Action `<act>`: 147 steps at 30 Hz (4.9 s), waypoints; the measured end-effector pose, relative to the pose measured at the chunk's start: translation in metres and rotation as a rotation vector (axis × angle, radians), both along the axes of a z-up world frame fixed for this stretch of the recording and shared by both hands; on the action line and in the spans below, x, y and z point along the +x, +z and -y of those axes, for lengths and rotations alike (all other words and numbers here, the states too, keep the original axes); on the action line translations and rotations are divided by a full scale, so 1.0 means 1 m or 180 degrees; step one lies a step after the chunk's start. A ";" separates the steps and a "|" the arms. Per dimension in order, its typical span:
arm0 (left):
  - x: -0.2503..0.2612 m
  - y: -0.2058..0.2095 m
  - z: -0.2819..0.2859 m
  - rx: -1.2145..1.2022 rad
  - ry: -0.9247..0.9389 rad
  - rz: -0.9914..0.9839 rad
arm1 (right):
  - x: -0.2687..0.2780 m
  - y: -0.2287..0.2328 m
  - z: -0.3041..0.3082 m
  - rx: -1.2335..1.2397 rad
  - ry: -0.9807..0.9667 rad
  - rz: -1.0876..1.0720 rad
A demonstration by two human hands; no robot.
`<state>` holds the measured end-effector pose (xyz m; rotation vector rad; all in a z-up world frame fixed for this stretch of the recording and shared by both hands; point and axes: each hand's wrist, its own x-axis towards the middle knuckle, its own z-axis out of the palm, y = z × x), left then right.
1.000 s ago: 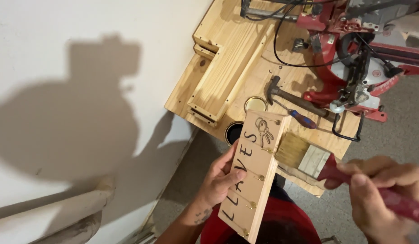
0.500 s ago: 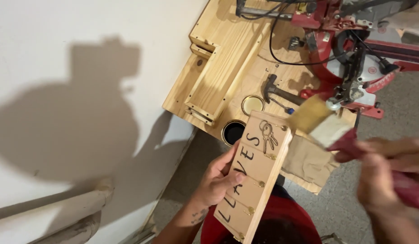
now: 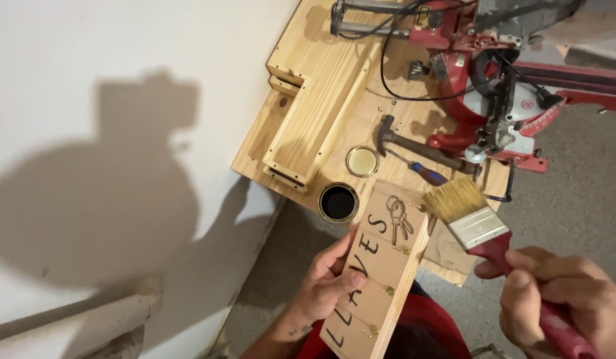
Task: Applying wood stain to a wooden key holder plaque and a small wooden block using a paintbrush.
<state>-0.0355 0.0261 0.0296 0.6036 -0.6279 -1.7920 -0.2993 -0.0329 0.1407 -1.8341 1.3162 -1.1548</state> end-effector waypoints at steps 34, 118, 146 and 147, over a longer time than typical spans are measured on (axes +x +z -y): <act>0.045 -0.033 -0.007 0.0223 0.1251 0.0331 | 0.031 -0.022 0.025 0.0474 0.0235 -0.0223; 0.026 0.002 0.042 0.0487 0.1651 0.0361 | 0.081 -0.052 0.056 0.1833 0.0377 0.3076; -0.036 0.117 0.097 -0.0025 0.1842 -0.0976 | -0.014 -0.050 0.016 -0.0287 -0.0563 0.1575; -0.037 0.118 0.096 0.0034 0.1867 -0.0946 | -0.014 -0.049 0.021 -0.0496 0.0047 0.1920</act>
